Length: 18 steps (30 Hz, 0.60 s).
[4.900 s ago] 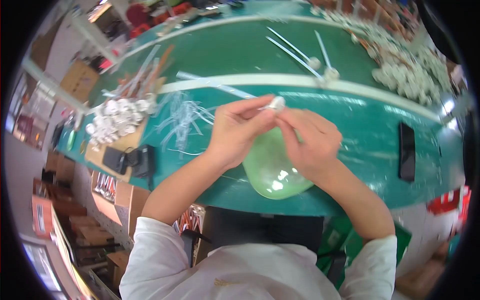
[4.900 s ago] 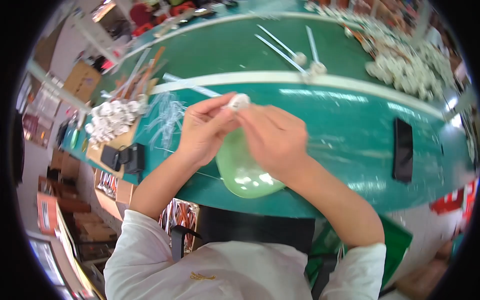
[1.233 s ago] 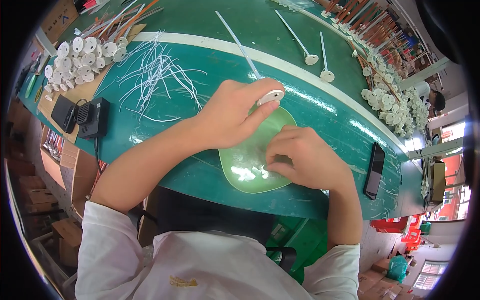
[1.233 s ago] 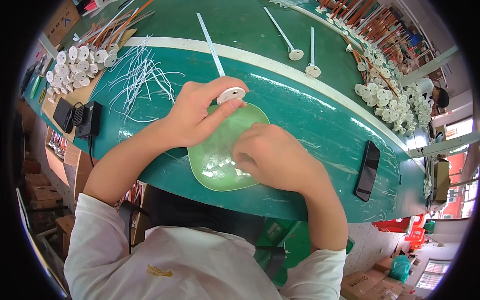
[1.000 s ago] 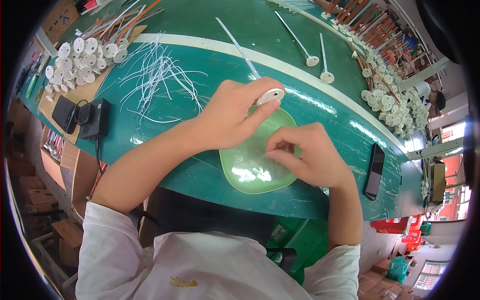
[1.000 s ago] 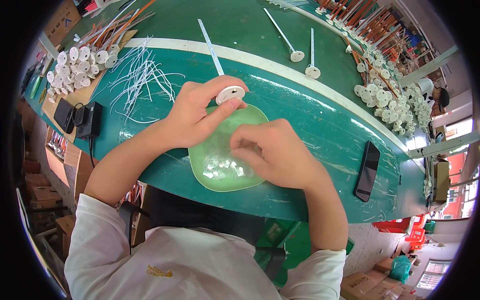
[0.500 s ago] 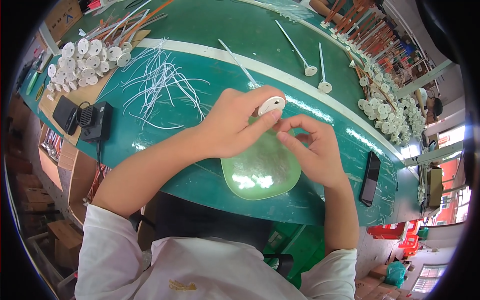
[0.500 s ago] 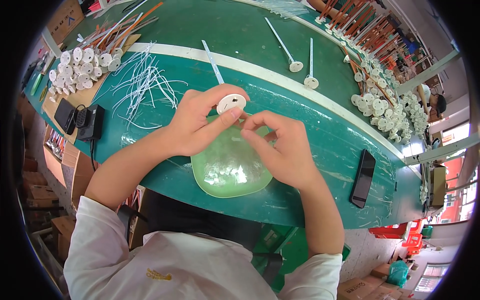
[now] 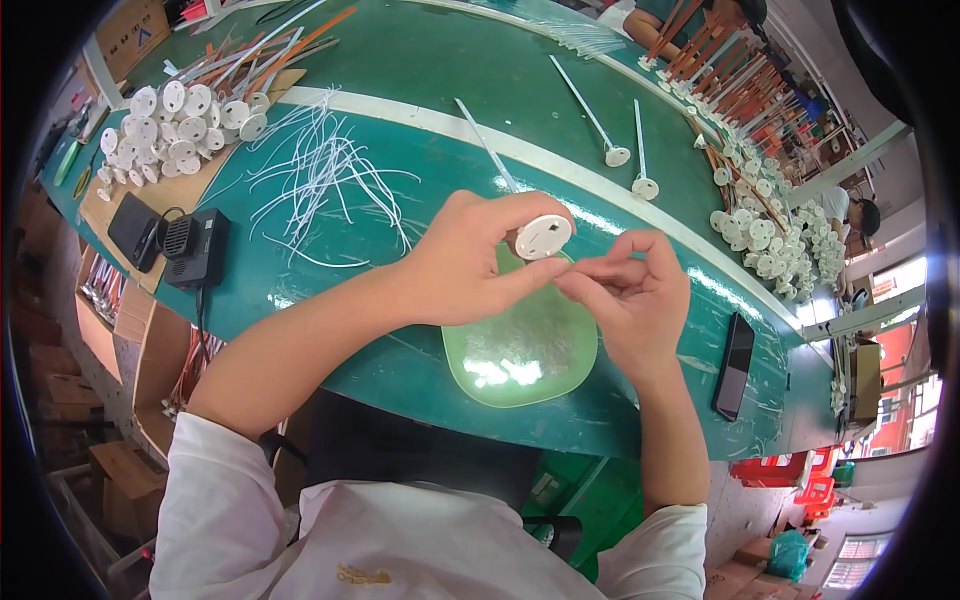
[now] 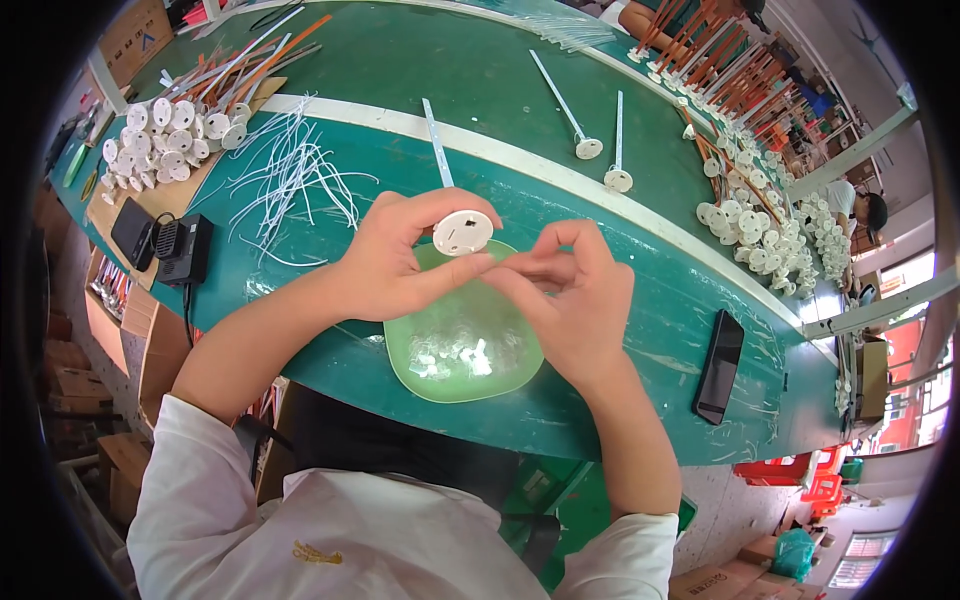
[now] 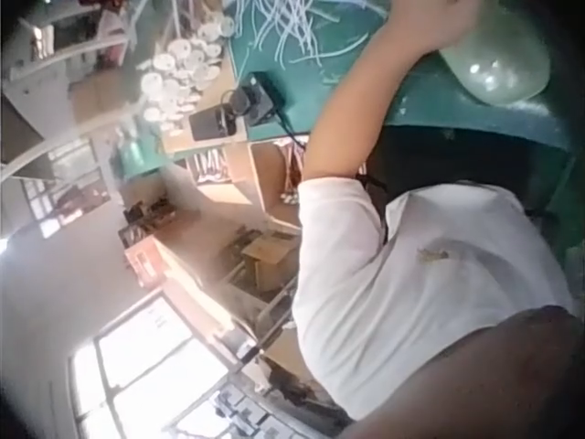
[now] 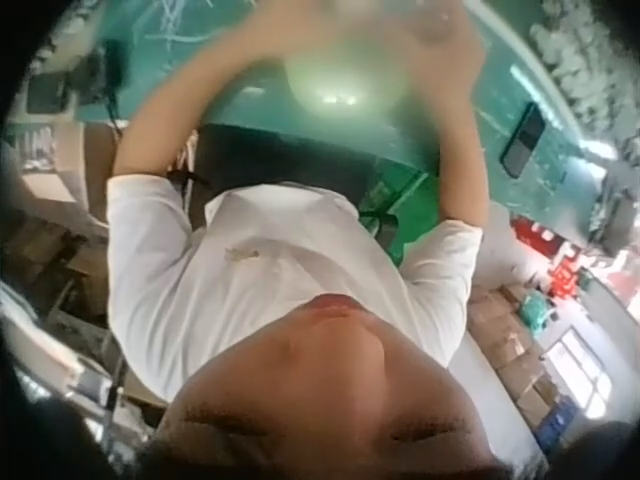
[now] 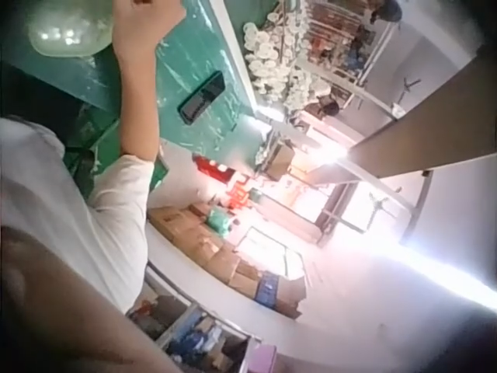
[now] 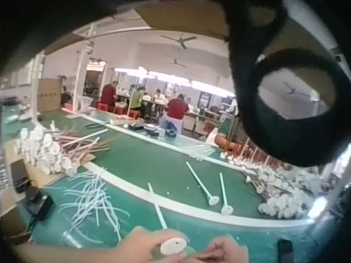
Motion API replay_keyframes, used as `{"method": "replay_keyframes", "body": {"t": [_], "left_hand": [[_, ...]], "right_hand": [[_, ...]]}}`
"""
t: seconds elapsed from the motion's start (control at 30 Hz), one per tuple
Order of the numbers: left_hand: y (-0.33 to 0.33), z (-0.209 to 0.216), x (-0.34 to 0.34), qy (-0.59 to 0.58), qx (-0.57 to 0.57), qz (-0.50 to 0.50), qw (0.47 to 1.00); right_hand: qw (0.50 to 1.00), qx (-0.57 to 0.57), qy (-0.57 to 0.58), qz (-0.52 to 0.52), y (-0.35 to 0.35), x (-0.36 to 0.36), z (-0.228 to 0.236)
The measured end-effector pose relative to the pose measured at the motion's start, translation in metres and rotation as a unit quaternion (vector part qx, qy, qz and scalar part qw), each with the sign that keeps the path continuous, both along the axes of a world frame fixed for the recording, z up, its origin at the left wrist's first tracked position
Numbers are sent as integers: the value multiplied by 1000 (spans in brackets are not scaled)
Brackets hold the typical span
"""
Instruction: Assembling electronic light components by attaching LED strips to circular bases and bundling them using plastic ties.
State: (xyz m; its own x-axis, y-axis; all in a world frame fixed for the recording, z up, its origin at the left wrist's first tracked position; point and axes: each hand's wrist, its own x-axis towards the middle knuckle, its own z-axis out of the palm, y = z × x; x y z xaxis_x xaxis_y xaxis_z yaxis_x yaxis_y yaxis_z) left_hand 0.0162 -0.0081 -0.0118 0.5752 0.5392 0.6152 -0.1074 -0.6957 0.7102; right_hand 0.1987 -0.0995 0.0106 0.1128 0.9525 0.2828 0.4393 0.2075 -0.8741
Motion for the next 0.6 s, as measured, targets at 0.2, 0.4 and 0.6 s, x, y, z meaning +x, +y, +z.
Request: {"method": "replay_keyframes", "body": {"t": [0.2, 0.4, 0.6], "left_hand": [[0, 4, 0, -27, -41, -9, 999], [-1, 2, -1, -64, -82, 18, 994], [-1, 1, 1, -75, -86, 13, 993]], "right_hand": [[999, 46, -21, 3, -3, 0, 1], [994, 95, -44, 30, 0, -5, 3], [996, 66, -55, 14, 1, -5, -2]]}}
